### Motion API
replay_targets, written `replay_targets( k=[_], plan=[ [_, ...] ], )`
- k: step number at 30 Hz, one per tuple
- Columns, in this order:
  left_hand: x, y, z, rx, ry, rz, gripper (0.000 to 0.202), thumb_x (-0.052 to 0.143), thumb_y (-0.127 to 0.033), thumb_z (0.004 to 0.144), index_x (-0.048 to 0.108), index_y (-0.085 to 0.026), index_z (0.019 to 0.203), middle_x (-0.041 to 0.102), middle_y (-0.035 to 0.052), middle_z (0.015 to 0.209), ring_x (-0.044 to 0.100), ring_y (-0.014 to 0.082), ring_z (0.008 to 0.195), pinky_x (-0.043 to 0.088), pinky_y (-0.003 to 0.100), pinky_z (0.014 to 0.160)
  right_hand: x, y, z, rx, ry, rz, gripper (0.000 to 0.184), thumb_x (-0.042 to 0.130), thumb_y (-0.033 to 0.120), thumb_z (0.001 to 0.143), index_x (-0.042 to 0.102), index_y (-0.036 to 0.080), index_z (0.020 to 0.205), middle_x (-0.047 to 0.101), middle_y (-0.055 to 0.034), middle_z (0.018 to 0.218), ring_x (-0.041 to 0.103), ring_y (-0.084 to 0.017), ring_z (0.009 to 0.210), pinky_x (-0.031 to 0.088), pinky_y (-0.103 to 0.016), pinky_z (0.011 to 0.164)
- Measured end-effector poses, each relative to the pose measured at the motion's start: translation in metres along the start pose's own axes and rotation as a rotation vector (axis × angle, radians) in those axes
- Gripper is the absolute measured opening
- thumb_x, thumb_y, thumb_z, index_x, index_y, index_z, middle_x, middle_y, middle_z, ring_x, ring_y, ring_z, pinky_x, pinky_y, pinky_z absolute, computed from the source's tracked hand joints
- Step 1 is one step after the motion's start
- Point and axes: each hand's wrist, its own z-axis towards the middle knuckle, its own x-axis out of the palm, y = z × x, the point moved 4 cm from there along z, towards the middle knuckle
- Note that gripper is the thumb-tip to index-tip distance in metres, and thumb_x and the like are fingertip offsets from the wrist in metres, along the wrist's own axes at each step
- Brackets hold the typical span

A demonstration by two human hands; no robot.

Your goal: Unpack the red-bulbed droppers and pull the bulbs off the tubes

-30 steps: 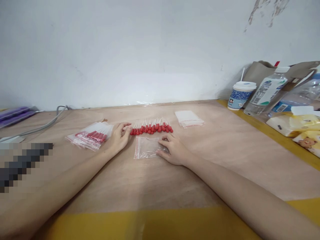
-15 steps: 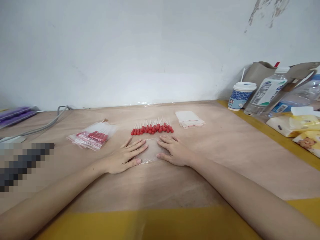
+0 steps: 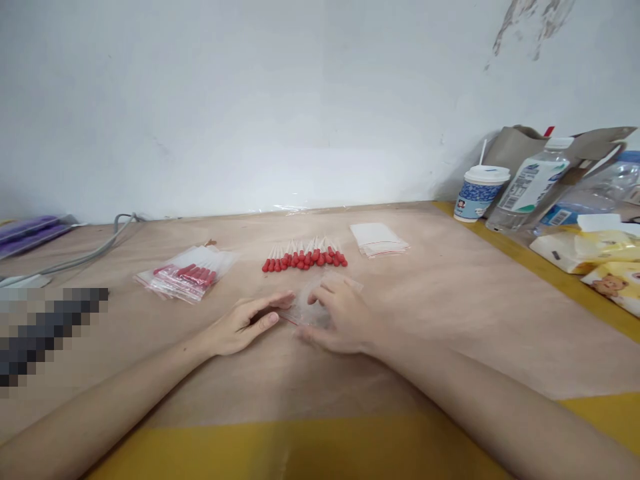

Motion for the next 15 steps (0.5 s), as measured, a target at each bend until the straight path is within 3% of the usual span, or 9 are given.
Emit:
replay_targets(
  k=[2,4,6,8,11,13,15],
  plan=[
    [-0.001,-0.001,0.001,-0.016,-0.038,0.044,0.039,0.040,-0.032,0.089,0.046,-0.021,0.126,0.054,0.0063,0.125,0.054,0.0185,0.111,0.044,0.035,0.094,0.008,0.008,-0.001,0.055,0.091,-0.003,0.041,0.063,0.051,0.069,0.056,0.017,0.090,0.058,-0.0076,0.090,0.053,-0.020,0.081,0.042,-0.033,0.071],
    [-0.007,0.000,0.001,-0.033,-0.094,0.135,0.038,0.039,-0.034,0.089,0.049,-0.021,0.123,0.054,0.0056,0.124,0.051,0.0185,0.113,0.041,0.034,0.096,0.016,0.009,-0.002,0.069,0.180,0.021,0.029,0.057,0.042,0.077,0.055,0.017,0.092,0.059,-0.0069,0.090,0.054,-0.018,0.078,0.042,-0.030,0.067],
    [-0.018,0.006,-0.001,-0.095,-0.169,0.320,0.037,0.039,-0.036,0.089,0.052,-0.019,0.119,0.055,0.0068,0.123,0.050,0.0201,0.112,0.039,0.036,0.097,0.019,0.008,-0.003,0.028,0.242,0.031,0.019,0.046,0.029,0.084,0.055,0.017,0.096,0.059,-0.0067,0.092,0.055,-0.016,0.078,0.042,-0.029,0.066],
    [-0.035,0.017,-0.005,-0.240,-0.249,0.613,0.038,0.041,-0.039,0.087,0.056,-0.015,0.113,0.055,0.0121,0.119,0.049,0.0262,0.110,0.038,0.040,0.095,0.016,0.009,-0.004,-0.042,0.277,-0.008,0.023,0.041,0.020,0.085,0.056,0.017,0.101,0.059,-0.0080,0.094,0.056,-0.017,0.079,0.043,-0.030,0.068],
    [-0.062,0.040,-0.017,-0.540,-0.321,1.034,0.047,0.046,-0.041,0.081,0.054,-0.005,0.110,0.050,0.0236,0.118,0.044,0.0382,0.109,0.036,0.048,0.087,0.002,0.013,-0.002,-0.147,0.380,0.019,0.026,0.043,0.013,0.079,0.061,0.017,0.097,0.060,-0.0072,0.090,0.056,-0.016,0.074,0.043,-0.029,0.067],
    [-0.075,0.055,-0.024,-0.685,-0.318,1.157,0.054,0.046,-0.045,0.080,0.051,-0.003,0.113,0.047,0.0271,0.119,0.042,0.0411,0.109,0.035,0.049,0.085,-0.015,0.012,0.002,-0.144,0.430,0.172,0.021,0.047,0.013,0.077,0.063,0.018,0.089,0.062,-0.0041,0.084,0.056,-0.013,0.069,0.044,-0.026,0.064],
    [-0.082,0.067,-0.028,-0.775,-0.296,1.182,0.056,0.042,-0.047,0.081,0.050,-0.003,0.113,0.048,0.0267,0.116,0.043,0.0403,0.107,0.033,0.048,0.084,-0.039,0.001,0.012,-0.056,0.305,0.364,0.014,0.051,0.021,0.078,0.063,0.017,0.085,0.063,-0.0028,0.080,0.057,-0.013,0.071,0.045,-0.025,0.065]
  ],
)
